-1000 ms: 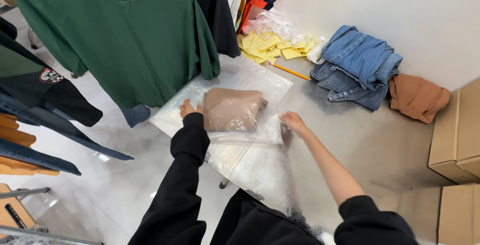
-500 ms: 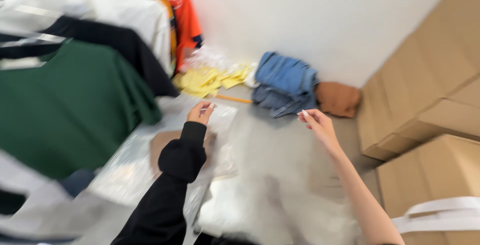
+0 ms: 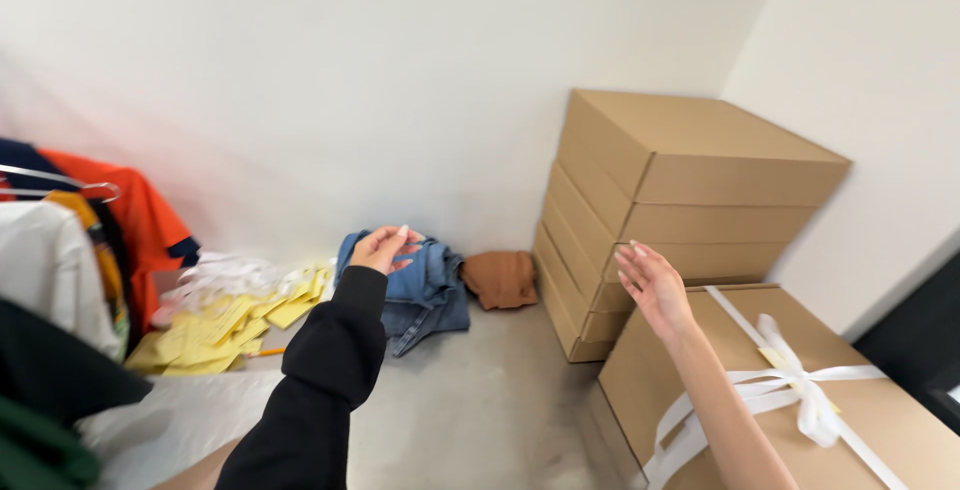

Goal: The person wraps a folded brown garment in a clear plastic bag and places it inside a cardboard box. They then close the box and tie it securely with a white ribbon, finishing with a bow on top.

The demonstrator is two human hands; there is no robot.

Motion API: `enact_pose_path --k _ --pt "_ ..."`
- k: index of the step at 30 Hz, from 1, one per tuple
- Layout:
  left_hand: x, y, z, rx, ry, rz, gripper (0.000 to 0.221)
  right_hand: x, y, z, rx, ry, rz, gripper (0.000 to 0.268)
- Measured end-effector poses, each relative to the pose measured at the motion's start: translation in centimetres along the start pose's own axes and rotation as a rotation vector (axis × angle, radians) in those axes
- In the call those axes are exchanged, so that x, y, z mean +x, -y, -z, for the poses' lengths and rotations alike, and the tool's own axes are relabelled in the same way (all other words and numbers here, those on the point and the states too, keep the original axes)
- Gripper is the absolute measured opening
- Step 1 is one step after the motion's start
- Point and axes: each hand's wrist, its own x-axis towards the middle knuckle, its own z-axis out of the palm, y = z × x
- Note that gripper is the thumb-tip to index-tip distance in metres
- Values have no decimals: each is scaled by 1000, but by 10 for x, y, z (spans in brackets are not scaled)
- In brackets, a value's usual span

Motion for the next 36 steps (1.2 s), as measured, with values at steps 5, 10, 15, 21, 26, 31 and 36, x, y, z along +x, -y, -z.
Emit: enact_pose_path --k 5,10,15,21,26,31,36 --pt "15 -8 -35 -124 10 55 17 23 31 23 195 -45 -34 39" --pt "17 -1 -47 -164 30 98 17 55 41 20 214 9 -80 72" --pt "19 5 -47 -191 32 122 17 91 45 20 210 -49 -275 105" --pt "1 -12 -40 -162 1 129 16 120 57 9 221 -251 -446 136" --pt "2 -19 -28 -140 -7 121 17 140 47 10 182 -316 -395 135" --pt "2 -17 -20 -135 -12 118 17 182 42 18 235 -316 -285 105" --pt "-3 -22 -22 -137 3 133 18 199 55 22 376 -276 -293 88"
